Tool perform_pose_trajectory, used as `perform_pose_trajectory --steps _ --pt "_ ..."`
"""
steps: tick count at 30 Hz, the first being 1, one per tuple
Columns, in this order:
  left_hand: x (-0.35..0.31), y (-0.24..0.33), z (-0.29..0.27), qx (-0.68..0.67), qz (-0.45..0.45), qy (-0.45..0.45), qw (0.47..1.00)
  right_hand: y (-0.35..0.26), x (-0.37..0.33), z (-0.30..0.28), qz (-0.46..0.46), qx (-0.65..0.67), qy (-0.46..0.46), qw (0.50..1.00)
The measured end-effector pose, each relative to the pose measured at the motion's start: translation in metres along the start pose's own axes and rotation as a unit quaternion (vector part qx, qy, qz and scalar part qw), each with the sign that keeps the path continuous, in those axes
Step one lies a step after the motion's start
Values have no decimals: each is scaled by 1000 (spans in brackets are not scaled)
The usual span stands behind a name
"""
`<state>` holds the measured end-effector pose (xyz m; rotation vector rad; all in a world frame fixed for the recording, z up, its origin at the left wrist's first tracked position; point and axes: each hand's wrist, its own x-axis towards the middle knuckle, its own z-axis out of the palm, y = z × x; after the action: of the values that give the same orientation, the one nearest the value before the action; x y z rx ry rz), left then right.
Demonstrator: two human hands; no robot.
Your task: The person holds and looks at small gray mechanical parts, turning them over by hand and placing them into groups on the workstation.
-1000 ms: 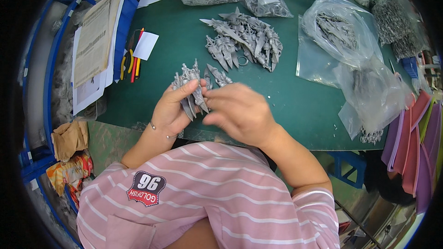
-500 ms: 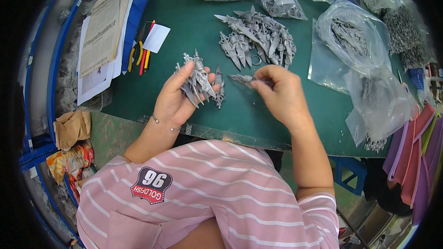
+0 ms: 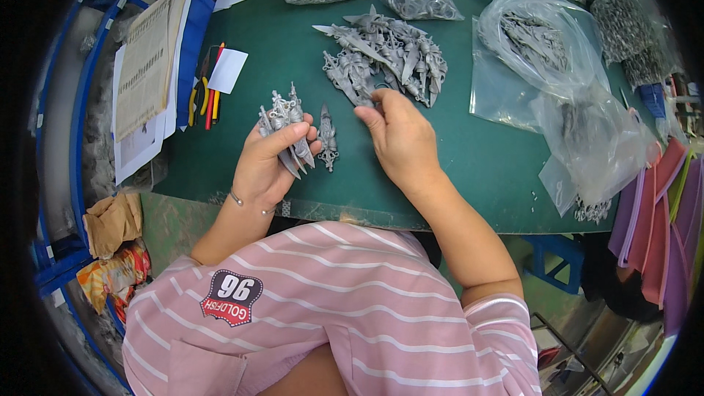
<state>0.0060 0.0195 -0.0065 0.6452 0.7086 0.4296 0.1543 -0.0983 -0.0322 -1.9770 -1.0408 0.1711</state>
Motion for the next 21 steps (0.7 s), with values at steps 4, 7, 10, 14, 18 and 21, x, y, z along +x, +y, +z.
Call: perform_pose_trajectory --steps 4,7,10,14,18,21 --pt "0 0 -1 12 10 -3 1000 -2 -6 -4 -53 -133 -66 988" --pt "-1 1 -1 11 10 -7 1000 0 -1 -11 80 -25 -145 986" --pt "-4 1 4 32 42 -5 999 1 -4 -18 218 264 -156 927" --pt "-8 1 13 33 60 -36 997 -8 -16 -20 80 356 -110 924" --pt "-16 4 22 28 49 -78 995 -10 -20 -18 6 394 -96 914" --pt "-17 3 23 26 43 -86 995 -11 -21 -17 -18 414 -91 905"
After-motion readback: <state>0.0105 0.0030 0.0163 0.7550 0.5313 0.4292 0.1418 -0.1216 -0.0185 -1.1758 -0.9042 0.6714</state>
